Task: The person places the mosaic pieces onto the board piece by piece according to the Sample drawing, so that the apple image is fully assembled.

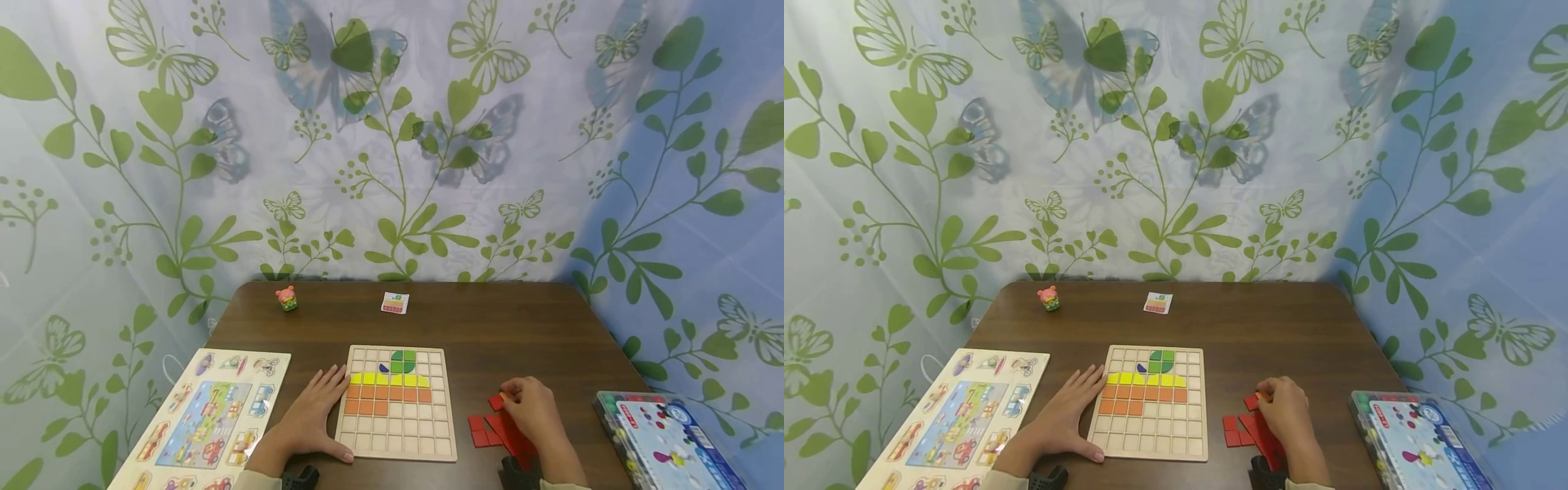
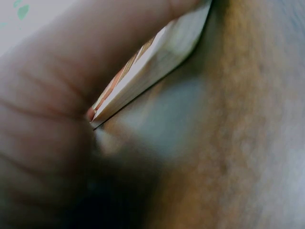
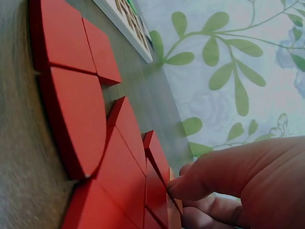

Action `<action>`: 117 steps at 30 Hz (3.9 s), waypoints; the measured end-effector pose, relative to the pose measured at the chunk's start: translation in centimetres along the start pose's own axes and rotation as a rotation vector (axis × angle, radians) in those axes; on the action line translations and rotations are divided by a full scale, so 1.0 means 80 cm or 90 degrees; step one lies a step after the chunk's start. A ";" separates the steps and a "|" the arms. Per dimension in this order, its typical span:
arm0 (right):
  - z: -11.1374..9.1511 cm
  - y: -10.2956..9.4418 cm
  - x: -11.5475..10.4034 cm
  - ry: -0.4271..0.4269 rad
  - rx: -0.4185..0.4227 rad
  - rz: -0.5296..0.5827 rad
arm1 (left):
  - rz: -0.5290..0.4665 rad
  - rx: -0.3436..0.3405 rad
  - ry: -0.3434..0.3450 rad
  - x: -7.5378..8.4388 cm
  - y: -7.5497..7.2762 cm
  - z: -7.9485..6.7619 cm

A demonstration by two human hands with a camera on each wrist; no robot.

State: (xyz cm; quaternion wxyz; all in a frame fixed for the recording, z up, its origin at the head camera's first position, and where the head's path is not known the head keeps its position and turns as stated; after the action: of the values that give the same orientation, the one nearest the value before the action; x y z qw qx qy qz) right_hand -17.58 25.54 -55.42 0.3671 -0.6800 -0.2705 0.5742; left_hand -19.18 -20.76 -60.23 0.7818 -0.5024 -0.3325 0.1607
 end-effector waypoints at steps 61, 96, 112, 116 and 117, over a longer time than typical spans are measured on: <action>-0.030 0.124 -0.136 -0.483 0.032 0.108 | -0.001 -0.025 -0.035 0.001 0.001 0.000; -0.003 -0.021 0.033 -0.141 -0.058 0.012 | 0.002 0.018 0.002 0.000 0.001 -0.002; 0.000 0.002 0.010 -0.131 0.028 -0.081 | 0.008 -0.019 -0.019 0.001 -0.001 0.000; -0.004 0.012 -0.006 -0.136 0.033 -0.028 | 0.003 -0.007 -0.010 -0.004 0.006 -0.002; -0.005 0.015 -0.012 -0.144 0.033 -0.013 | 0.002 -0.001 -0.005 -0.006 0.008 -0.003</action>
State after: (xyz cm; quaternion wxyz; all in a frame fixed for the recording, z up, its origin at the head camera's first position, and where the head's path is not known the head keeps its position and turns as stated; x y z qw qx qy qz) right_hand -17.43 23.99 -55.83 0.3574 -0.5982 -0.3022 0.6505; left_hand -19.30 -20.89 -61.04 0.7798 -0.5028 -0.3351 0.1639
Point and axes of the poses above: each hand's wrist, its own z-axis towards the middle knuckle, its own y-axis out of the palm, x = y × z, the point moved 1 cm from there along z, towards the middle knuckle, and after that the axes turned 6 degrees about y, right-handed, at the moved point
